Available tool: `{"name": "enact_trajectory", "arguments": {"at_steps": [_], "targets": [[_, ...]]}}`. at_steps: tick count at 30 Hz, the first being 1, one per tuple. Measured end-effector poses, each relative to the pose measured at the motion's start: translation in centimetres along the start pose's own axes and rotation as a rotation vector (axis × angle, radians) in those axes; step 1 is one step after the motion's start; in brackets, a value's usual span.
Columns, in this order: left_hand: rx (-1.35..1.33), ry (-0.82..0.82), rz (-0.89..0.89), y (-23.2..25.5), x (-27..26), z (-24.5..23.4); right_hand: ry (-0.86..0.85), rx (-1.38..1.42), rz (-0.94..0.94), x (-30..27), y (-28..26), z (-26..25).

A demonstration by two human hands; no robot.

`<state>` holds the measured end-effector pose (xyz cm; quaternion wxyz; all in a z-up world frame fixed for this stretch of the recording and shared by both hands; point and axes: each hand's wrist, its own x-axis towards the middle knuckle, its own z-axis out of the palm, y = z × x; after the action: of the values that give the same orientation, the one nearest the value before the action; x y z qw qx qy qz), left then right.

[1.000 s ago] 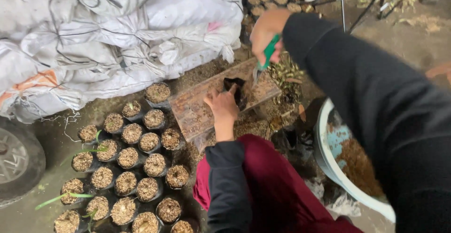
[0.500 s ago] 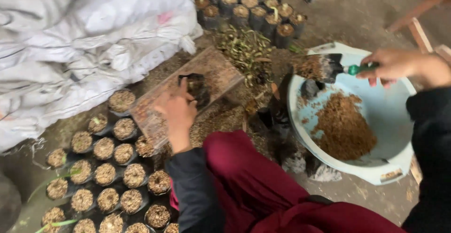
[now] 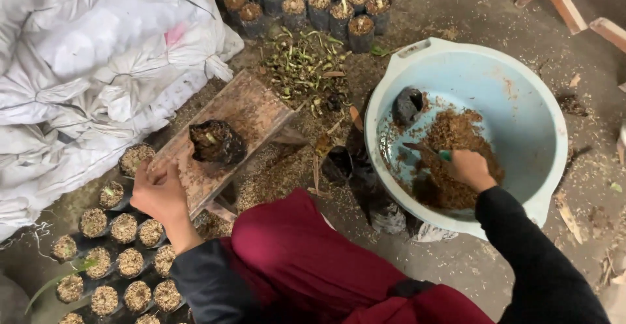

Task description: Filling small plastic pots with soil using a hand trowel and planting seedlings into them.

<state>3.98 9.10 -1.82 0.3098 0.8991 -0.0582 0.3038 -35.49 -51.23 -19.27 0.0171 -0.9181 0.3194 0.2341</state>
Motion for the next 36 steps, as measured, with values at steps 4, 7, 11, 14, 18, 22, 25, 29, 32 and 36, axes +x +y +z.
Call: {"name": "enact_trajectory", "arguments": {"at_steps": [4, 7, 11, 14, 18, 22, 25, 29, 32, 36], "targets": [[0.214, 0.148, -0.141, -3.6, 1.0, 3.3, 0.203, 0.034, -0.11, 1.1, -7.0, -1.9], [0.132, 0.055, -0.146, -3.6, 0.4, 3.7, 0.28, -0.141, -0.247, 7.8, -8.2, 5.2], [-0.039, 0.009, -0.183, -1.5, 0.6, 3.4, 0.397, -0.507, -0.48, 3.8, -9.3, 3.5], [-0.083, -0.075, -0.212, 0.5, 0.5, 2.8, 0.254, -0.643, -0.71, 1.2, -7.0, 5.8], [-0.112, -0.033, -0.189, 0.3, 0.7, 2.7, 0.088, -0.536, -0.703, -0.4, -3.1, 3.9], [-0.18, 0.008, -0.174, -2.1, 0.9, 3.4, 0.364, -0.327, -0.522, -0.8, -5.9, -2.7], [0.014, -0.112, -0.125, 6.1, 1.4, -1.3, 0.753, -0.294, -0.457, 0.0, -11.0, -1.3], [-0.028, -0.097, 0.05, 5.6, 1.3, -2.0, 0.596, -0.165, -0.609, -5.3, -10.8, -0.7], [-0.128, -0.123, 0.01, 6.7, 1.1, -3.3, 0.423, -0.257, -0.699, -7.9, -6.1, 1.0], [-0.159, -0.081, 0.126, 5.9, 1.1, -3.4, 0.056, -0.576, -0.534, -6.3, 0.2, 1.6]]}}
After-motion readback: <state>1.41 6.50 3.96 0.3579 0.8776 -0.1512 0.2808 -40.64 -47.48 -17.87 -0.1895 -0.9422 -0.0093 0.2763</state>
